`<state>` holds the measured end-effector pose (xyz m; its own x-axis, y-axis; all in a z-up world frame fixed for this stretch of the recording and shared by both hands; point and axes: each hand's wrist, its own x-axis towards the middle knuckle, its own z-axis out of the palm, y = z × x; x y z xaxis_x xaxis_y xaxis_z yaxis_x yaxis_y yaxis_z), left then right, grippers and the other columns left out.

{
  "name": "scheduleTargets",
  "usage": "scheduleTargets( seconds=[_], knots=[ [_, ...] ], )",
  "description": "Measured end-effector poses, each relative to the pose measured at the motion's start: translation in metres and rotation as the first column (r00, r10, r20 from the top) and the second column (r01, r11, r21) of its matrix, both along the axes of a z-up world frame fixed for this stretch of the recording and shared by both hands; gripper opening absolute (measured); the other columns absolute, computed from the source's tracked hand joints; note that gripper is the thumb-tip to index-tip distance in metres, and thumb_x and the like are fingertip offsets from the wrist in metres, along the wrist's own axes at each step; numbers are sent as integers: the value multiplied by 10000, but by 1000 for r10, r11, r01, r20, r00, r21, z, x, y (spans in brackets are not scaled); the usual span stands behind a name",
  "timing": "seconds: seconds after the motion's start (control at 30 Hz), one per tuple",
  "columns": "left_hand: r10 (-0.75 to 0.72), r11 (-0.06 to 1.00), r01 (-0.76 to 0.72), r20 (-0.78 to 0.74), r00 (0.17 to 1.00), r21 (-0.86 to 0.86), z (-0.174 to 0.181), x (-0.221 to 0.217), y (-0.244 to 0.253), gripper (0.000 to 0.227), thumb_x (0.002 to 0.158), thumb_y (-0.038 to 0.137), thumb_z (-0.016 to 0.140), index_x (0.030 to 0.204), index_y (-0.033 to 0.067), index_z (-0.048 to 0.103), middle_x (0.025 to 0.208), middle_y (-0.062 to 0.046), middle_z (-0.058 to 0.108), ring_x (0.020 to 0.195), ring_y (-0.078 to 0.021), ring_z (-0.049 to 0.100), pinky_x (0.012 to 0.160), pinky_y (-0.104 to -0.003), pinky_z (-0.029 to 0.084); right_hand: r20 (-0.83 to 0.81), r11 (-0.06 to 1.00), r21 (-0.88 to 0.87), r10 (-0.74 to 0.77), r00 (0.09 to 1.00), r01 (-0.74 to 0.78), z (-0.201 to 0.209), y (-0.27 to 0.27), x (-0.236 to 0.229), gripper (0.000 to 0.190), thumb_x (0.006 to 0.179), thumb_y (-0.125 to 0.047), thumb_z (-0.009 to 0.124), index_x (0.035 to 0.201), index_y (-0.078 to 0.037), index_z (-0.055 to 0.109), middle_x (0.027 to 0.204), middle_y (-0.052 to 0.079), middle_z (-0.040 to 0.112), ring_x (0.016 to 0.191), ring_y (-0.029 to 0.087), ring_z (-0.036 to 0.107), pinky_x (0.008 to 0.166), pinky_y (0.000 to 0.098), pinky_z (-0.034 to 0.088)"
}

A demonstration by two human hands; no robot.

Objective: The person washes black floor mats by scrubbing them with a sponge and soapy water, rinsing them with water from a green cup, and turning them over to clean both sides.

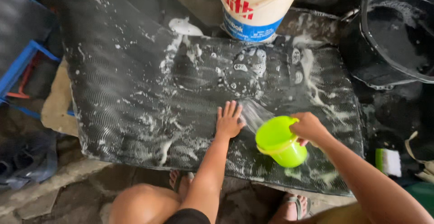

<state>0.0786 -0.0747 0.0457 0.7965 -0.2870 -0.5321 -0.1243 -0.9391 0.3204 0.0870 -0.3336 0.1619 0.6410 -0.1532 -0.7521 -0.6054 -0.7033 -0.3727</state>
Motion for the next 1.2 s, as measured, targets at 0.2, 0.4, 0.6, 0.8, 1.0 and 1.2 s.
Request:
scheduleTargets(
  seconds=[0.2, 0.4, 0.6, 0.8, 1.0, 1.2],
  knots=[
    [58, 998, -60, 62, 996, 30, 15, -16, 2, 827, 895, 656, 265, 1547, 175, 96, 1610, -104, -15, 1482, -299, -71, 1131, -649, -95, -24, 967, 112, -228, 973, 229, 74, 11, 9, 515, 819, 10, 526, 1327, -65, 572, 862, 382, 625, 554, 406, 621, 417, 433, 579],
    [-87, 987, 100, -106, 990, 123, 37, -10, 6, 931, 829, 746, 250, 1543, 199, 10, 1599, -122, -98, 1466, -324, -152, 1116, -671, -122, -153, 991, 9, -131, 979, 134, 90, -21, 1, 558, 778, 11, 524, 1335, -4, 551, 864, 392, 622, 566, 389, 628, 452, 398, 581],
    [-141, 966, 186, -238, 961, 181, 42, -7, 4, 973, 785, 804, 253, 1539, 243, 1, 1603, -122, -101, 1464, -329, -165, 1108, -668, -113, -217, 888, -142, 404, 889, -438, -37, -116, 4, 438, 682, -172, 607, 1052, 34, 721, 878, 300, 705, 784, 398, 712, 706, 487, 581],
    [185, 980, -177, 85, 979, -94, 46, -30, -73, 961, 790, 681, 555, 1486, 72, 295, 1491, -312, 231, 1385, -534, 151, 1034, -719, 135, -100, 979, -196, 42, 994, -61, 34, -98, 25, 464, 769, -181, 597, 1193, -7, 669, 988, 297, 693, 722, 347, 729, 612, 405, 610],
    [-375, 917, 355, -87, 923, -182, 7, -79, -169, 855, 870, 638, 243, 1519, 97, 111, 1593, -169, -16, 1466, -357, -108, 1110, -685, -116, 80, 925, -12, -379, 922, 381, 37, -148, 4, 482, 776, -73, 589, 1256, -26, 595, 892, 398, 616, 668, 488, 657, 502, 500, 584],
    [-304, 951, 260, -342, 889, -171, 88, -69, -179, 926, 809, 690, 199, 1508, 154, -84, 1562, -88, -198, 1438, -322, -217, 1153, -651, -108, -180, 980, -91, -189, 965, 175, 78, -162, -32, 104, 693, 97, 413, 626, 27, 376, 526, 201, 364, 379, 272, 406, 337, 373, 311]
  ],
)
